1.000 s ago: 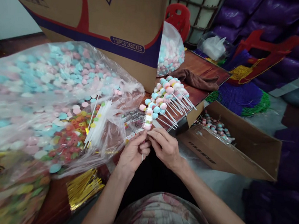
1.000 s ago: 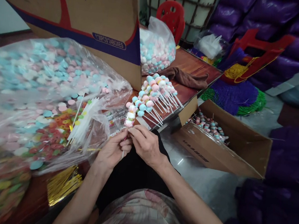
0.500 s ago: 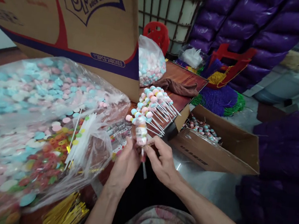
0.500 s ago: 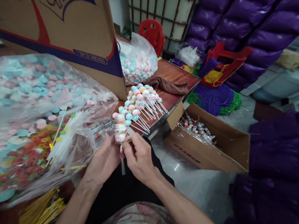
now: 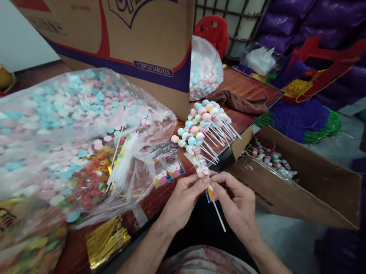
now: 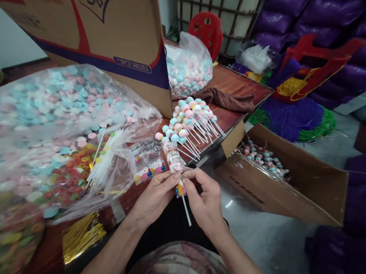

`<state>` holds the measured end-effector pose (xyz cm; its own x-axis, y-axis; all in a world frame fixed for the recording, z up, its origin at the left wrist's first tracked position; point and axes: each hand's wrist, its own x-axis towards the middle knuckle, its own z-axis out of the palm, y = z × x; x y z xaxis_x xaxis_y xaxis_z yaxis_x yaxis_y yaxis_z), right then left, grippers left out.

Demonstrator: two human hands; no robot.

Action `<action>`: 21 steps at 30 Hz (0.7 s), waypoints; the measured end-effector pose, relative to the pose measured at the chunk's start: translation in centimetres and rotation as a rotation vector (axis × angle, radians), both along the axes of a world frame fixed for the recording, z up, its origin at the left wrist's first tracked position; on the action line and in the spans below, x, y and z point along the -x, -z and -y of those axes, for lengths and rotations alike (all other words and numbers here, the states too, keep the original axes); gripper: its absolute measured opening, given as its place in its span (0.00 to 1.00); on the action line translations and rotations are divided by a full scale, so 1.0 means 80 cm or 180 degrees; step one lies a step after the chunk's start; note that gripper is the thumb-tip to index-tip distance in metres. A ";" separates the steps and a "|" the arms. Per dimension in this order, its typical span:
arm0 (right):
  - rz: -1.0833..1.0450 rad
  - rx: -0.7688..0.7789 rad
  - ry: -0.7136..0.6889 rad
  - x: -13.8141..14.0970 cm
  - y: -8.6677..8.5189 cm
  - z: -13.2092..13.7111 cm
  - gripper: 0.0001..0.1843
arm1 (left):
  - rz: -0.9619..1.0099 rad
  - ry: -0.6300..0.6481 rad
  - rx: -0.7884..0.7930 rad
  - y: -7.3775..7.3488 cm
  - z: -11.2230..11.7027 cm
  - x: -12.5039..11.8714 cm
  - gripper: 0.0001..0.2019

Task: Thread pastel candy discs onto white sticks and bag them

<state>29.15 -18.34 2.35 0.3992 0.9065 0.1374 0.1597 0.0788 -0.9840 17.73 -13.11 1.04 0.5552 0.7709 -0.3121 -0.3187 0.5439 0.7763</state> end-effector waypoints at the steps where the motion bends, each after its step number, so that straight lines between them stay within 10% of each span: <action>1: -0.0390 0.0131 -0.0002 0.001 0.005 0.001 0.07 | -0.0012 -0.0062 -0.0101 -0.002 -0.001 -0.001 0.13; 6: -0.1444 0.0395 0.0017 0.010 0.024 0.010 0.11 | -0.0624 -0.0831 -0.0627 0.004 0.001 -0.019 0.09; 11: -0.1301 0.0510 0.0186 0.009 0.032 0.016 0.15 | -0.1677 -0.0465 -0.1866 0.020 -0.017 -0.011 0.06; 16: -0.1793 -0.0274 0.1180 -0.084 0.035 0.004 0.13 | -0.2869 -0.0812 -0.3300 0.054 -0.088 0.040 0.16; 21: -0.2264 -0.0139 0.1436 -0.162 0.042 -0.002 0.15 | -0.4197 -0.0795 -0.3245 0.058 -0.108 0.074 0.15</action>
<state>42.12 -18.14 -0.98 0.7265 0.6391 -0.2526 -0.4718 0.1966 -0.8595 11.81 -4.48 -3.63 0.1821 0.9595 0.2149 0.7941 -0.2724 0.5433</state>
